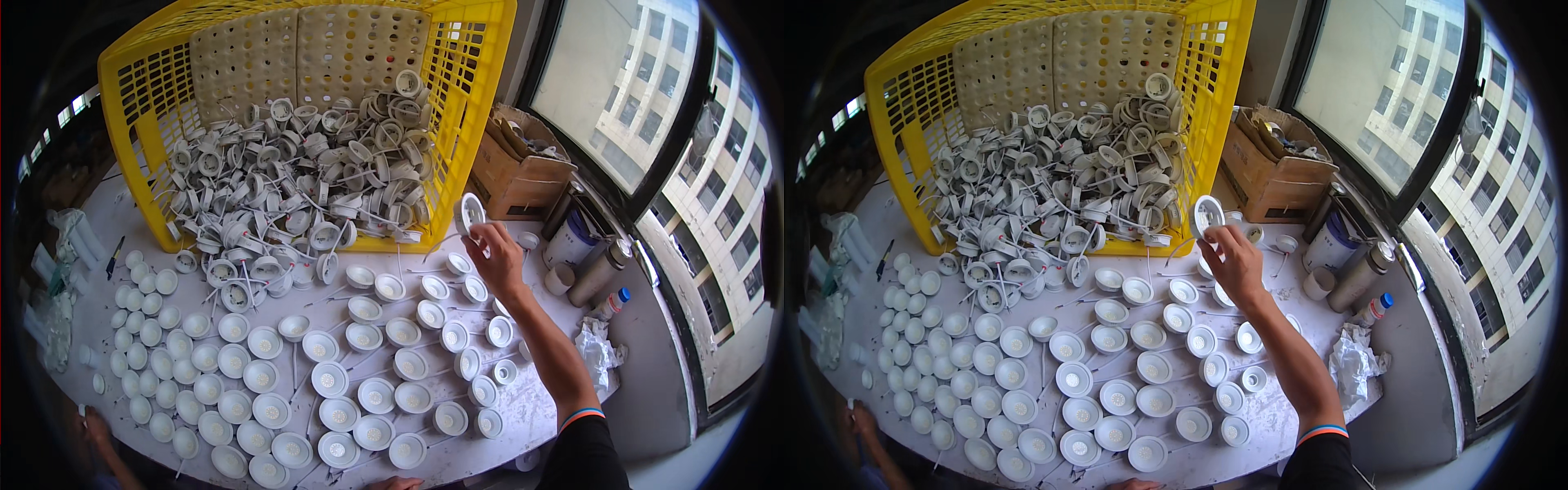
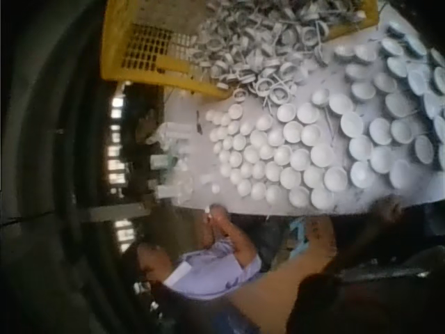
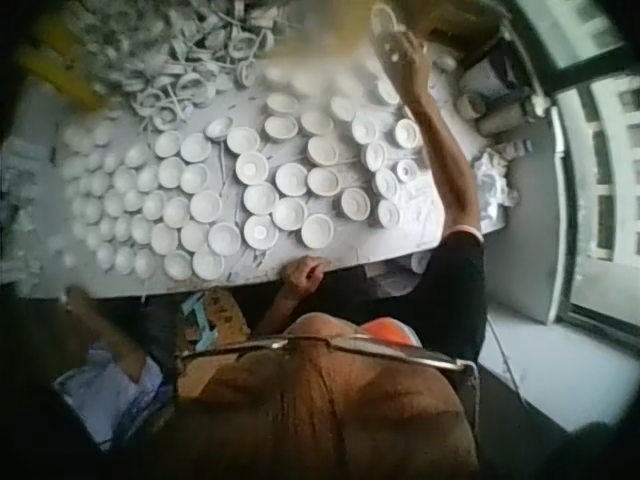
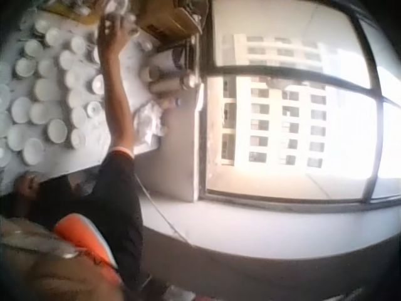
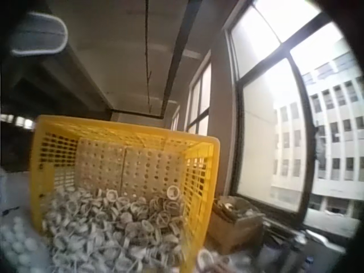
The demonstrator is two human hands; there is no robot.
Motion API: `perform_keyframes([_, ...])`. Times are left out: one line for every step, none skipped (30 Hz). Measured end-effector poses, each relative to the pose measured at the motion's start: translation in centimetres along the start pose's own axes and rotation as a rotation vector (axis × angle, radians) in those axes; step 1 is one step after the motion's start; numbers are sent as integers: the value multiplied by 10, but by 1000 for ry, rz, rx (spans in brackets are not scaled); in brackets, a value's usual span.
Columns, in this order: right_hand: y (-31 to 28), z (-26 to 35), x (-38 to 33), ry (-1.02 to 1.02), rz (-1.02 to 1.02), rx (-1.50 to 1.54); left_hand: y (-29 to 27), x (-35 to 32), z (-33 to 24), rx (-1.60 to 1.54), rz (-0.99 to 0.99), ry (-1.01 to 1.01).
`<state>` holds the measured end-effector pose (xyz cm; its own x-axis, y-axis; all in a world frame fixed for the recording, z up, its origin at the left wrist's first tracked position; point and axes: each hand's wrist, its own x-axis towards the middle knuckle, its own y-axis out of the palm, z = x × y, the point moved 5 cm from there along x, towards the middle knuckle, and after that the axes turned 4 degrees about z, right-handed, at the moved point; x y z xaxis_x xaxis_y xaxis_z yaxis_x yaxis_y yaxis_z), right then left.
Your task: The person assembles LED light fixtures by picking up circular light housings and LED bases from the table, fitting them together by hand, and arranging the components across the work surface.
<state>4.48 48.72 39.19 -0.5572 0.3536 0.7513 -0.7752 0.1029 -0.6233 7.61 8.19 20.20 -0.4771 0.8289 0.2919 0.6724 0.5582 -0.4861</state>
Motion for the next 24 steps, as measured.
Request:
perform_keyframes([-23, 20, -13, -18, -4, 37, -3, 4, -11, -32, -2, 40])
perform_keyframes([-45, 42, -29, -29, 27, 37, -7, 10, -24, -63, -15, 96])
perform_keyframes([-65, 61, -47, 42, 56, 113, -13, 15, -40, -91, -31, 161])
perform_keyframes([-84, 78, -67, 132, 124, 154, -21, 20, -58, -107, -65, 251])
perform_keyframes([-99, 96, -85, 171, 200, 236, -29, 25, -76, -101, -106, 344])
perform_keyframes([-112, 112, -104, 222, 309, 291, -35, 29, -93, -80, -130, 402])
perform_keyframes([-121, 127, -125, 302, 381, 372, -40, 33, -107, -42, -155, 431])
perform_keyframes([-128, 139, -145, 406, 477, 445, -41, 38, -119, 36, -143, 417])
perform_keyframes([-131, 149, -167, 549, 553, 558, -41, 41, -127, 114, -131, 404])
perform_keyframes([-132, 159, -184, 632, 596, 625, -39, 41, -135, 113, -117, 415])
perform_keyframes([-132, 167, -199, 701, 651, 690, -32, 41, -139, 208, -64, 424])
perform_keyframes([-132, 172, -212, 753, 705, 709, -26, 39, -140, 304, -15, 430])
perform_keyframes([-129, 175, -228, 839, 801, 695, -22, 35, -138, 308, -11, 439])
perform_keyframes([-128, 179, -237, 873, 793, 800, -17, 30, -133, 333, 40, 377])
perform_keyframes([-127, 181, -245, 881, 779, 801, -13, 23, -126, 355, 95, 315])
perform_keyframes([-124, 185, -255, 969, 770, 965, -12, 17, -119, 318, 133, 267])
perform_keyframes([-122, 190, -265, 1074, 780, 1145, -12, 9, -114, 307, 150, 276])
perform_keyframes([-123, 191, -270, 1088, 804, 1232, -16, 4, -109, 227, 154, 285])
perform_keyframes([-127, 188, -273, 1095, 767, 1219, -20, -2, -105, 147, 157, 286])
perform_keyframes([-133, 186, -266, 813, 722, 1005, -24, -9, -102, 137, 170, 280])
perform_keyframes([-140, 189, -258, 527, 647, 803, -26, -13, -90, -96, 284, 96])
perform_keyframes([-143, 197, -252, 285, 625, 753, -24, -20, -81, -326, 390, -99])
perform_keyframes([-142, 197, -252, 284, 632, 780, -22, -29, -74, -571, 464, -279])
perform_keyframes([-136, 199, -254, 350, 719, 923, -21, -34, -70, -705, 403, -380])
